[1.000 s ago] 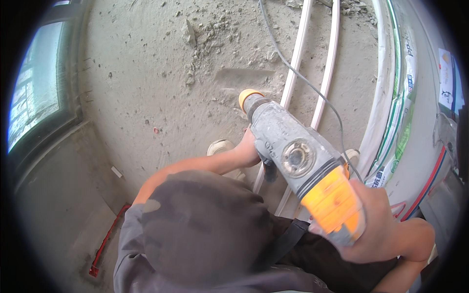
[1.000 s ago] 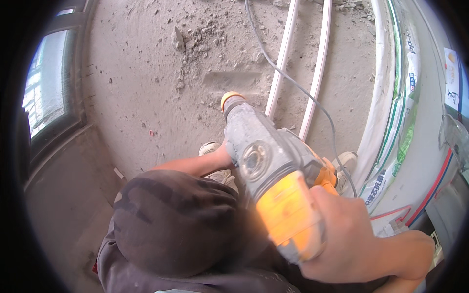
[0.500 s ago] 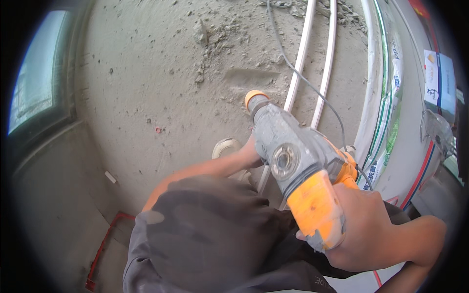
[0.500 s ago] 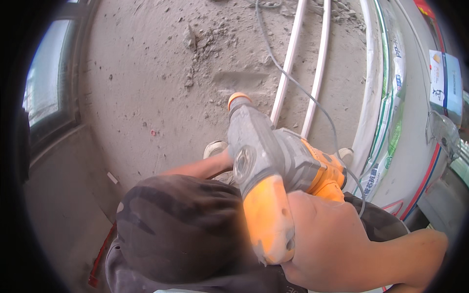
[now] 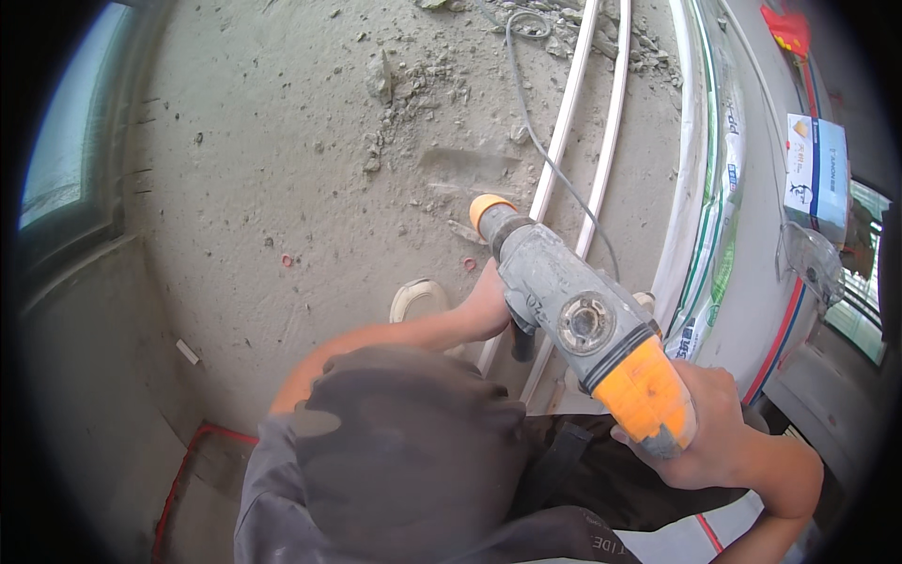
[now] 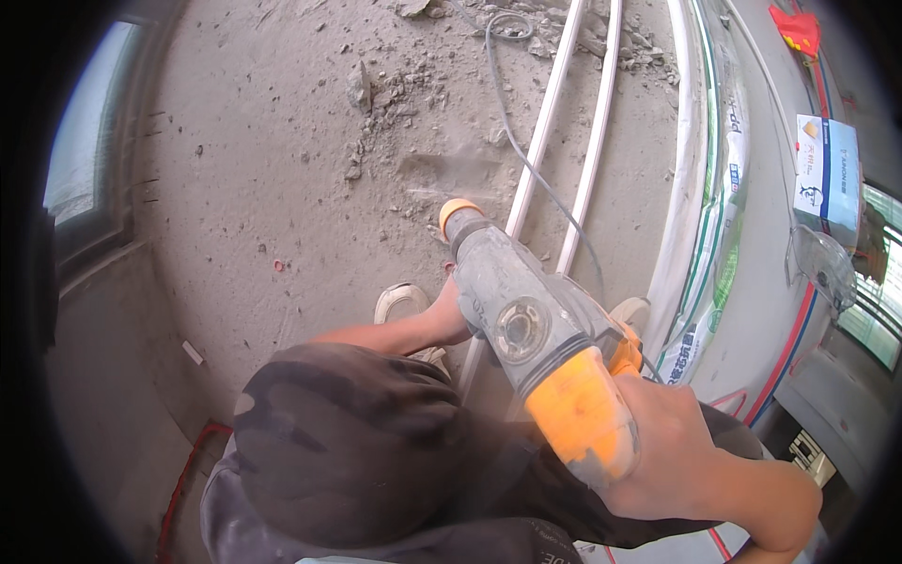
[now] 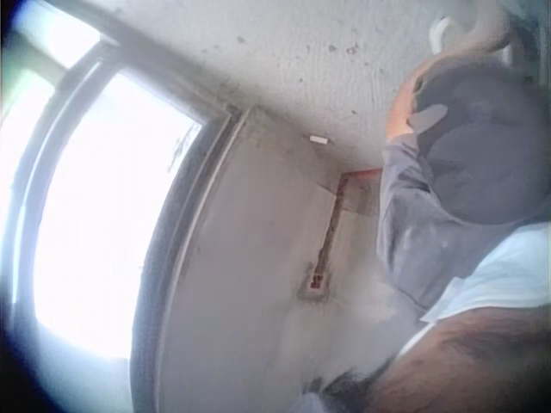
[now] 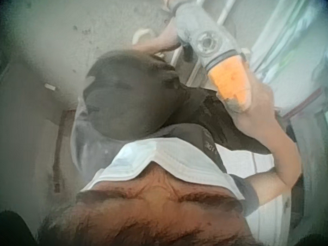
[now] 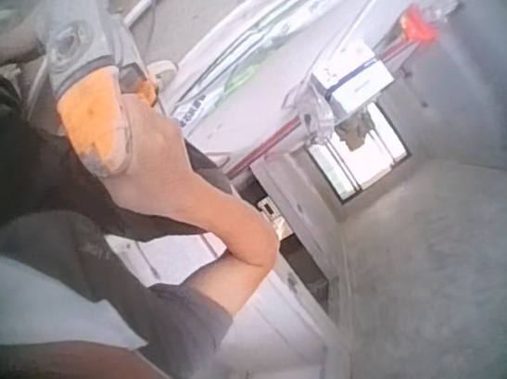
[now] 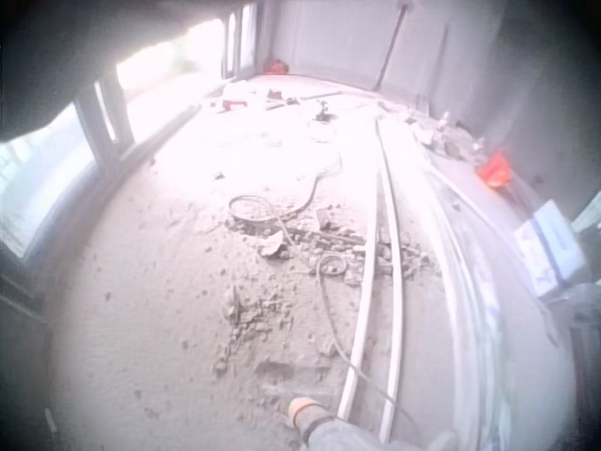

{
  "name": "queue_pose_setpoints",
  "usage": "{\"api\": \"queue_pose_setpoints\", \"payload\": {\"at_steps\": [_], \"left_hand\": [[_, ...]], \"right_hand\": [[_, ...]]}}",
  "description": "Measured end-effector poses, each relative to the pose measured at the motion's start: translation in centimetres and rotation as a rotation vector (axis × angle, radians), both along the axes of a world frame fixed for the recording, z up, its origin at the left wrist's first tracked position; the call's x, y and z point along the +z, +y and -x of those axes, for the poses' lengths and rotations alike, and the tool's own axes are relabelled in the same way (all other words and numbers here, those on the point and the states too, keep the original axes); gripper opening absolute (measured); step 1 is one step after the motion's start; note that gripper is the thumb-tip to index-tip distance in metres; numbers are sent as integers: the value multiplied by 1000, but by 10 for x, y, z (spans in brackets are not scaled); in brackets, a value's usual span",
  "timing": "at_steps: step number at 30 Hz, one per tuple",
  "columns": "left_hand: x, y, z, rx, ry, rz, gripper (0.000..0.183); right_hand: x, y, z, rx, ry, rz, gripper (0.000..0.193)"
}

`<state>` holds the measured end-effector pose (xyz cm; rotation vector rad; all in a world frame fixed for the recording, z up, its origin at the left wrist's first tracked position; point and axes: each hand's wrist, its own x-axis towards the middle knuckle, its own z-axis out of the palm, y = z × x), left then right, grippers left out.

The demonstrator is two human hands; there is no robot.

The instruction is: The person uses a yellow and gray rotary hammer drill to chase a groove into a concrete wall. The person holds the tool with both hands and moves it along the wall surface, creating a channel for pipes.

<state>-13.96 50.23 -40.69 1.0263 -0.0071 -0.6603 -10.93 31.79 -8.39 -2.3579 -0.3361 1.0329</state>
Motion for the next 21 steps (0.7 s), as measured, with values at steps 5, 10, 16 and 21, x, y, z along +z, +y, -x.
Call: {"api": "queue_pose_setpoints", "payload": {"at_steps": [5,10,16,21], "left_hand": [[14,4,-9,-25,26,-35,34],[-8,-12,-7,118,44,46,27],[-17,-16,-14,138,-99,-114,24],[-34,-31,-4,192,-45,-105,26]], "right_hand": [[5,0,-11,-82,67,8,44],[-5,12,-46,-161,188,-45,43],[-25,5,-53,-128,195,-76,42],[-39,-18,-28,-79,145,-91,46]]}}
